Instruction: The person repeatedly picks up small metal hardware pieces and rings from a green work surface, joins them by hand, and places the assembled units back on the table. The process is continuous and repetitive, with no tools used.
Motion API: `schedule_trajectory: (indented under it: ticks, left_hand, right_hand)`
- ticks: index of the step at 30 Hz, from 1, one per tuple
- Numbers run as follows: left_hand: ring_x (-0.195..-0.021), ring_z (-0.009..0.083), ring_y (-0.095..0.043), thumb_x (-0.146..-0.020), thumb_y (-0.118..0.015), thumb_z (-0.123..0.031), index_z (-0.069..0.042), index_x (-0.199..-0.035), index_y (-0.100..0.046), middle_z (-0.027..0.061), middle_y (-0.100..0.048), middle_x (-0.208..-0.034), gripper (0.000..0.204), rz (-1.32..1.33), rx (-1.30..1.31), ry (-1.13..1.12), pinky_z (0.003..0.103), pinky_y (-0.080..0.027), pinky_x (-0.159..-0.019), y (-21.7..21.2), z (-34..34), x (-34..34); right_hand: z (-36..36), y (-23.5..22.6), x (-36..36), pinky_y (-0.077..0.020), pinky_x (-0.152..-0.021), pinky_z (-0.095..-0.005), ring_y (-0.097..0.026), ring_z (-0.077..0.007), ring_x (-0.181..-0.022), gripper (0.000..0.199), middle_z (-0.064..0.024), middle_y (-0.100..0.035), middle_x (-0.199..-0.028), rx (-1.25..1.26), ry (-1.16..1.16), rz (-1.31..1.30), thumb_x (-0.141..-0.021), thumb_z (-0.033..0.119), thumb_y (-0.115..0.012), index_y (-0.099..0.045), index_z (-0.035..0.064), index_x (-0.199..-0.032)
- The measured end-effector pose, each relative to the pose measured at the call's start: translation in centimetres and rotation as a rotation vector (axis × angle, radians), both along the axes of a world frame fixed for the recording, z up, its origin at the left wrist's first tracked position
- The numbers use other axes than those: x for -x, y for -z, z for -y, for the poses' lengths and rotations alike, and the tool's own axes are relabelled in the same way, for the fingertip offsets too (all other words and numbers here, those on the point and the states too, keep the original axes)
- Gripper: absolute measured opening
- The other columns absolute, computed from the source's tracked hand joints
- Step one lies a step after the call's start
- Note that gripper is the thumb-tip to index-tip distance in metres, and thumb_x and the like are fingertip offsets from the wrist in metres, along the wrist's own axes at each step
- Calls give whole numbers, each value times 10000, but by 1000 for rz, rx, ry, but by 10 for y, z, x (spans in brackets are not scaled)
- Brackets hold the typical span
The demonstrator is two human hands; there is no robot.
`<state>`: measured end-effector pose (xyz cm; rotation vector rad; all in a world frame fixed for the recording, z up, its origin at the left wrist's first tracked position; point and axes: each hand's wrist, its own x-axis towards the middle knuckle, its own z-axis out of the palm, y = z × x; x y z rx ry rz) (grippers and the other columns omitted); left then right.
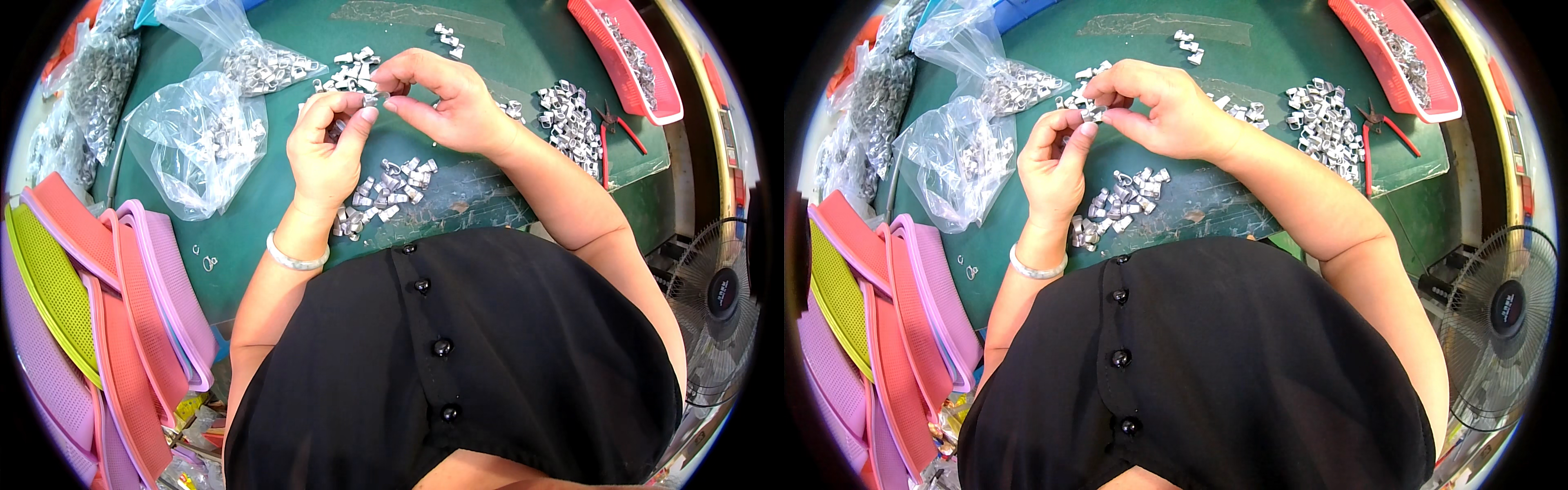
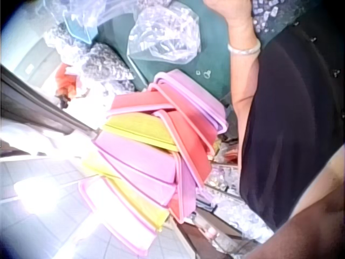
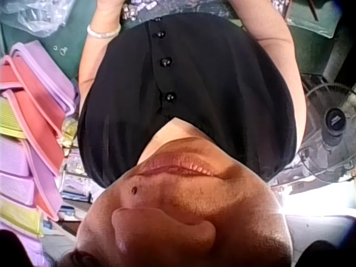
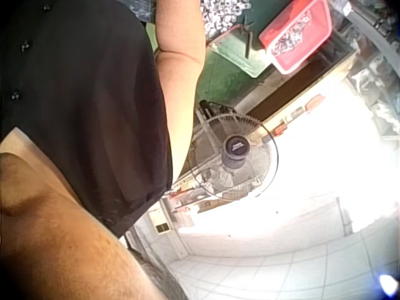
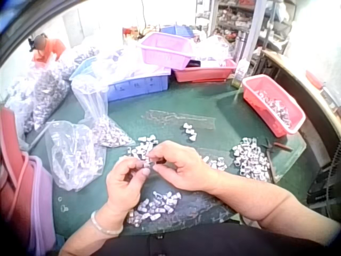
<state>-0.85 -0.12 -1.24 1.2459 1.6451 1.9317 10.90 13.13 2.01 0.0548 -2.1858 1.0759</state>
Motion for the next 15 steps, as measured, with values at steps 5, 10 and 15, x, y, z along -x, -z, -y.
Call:
schedule_trajectory:
  ticks: [5,10,15]
  left_hand:
    - [-663,49,-467,-810,-644,-44,2,-853,-603,-2,-565,-794,75,138,70,47,190,-391,-586,-1,1,-2]
    - [-635,36,-458,-831,-628,-68,-1,-840,-593,-15,-548,-748,76,110,129,70,178,-377,-562,-2,3,-1]
    - [-644,28,-465,-840,-620,-70,-1,-864,-590,-25,-554,-760,80,143,147,75,171,-384,-569,-4,3,-3]
  right_hand:
    - [0,3,0,-490,-711,-257,-595,-138,-773,238,-67,-614,-879,29,-2,17,-790,-29,-601,-573,-16,-1026]
    - [-1,4,0,-492,-735,-262,-602,-136,-791,230,-70,-620,-870,39,-3,35,-809,-30,-584,-568,-27,-1039]
    - [-1,3,-1,-491,-736,-262,-600,-135,-795,231,-69,-620,-870,48,-6,49,-812,-30,-581,-566,-29,-1042]
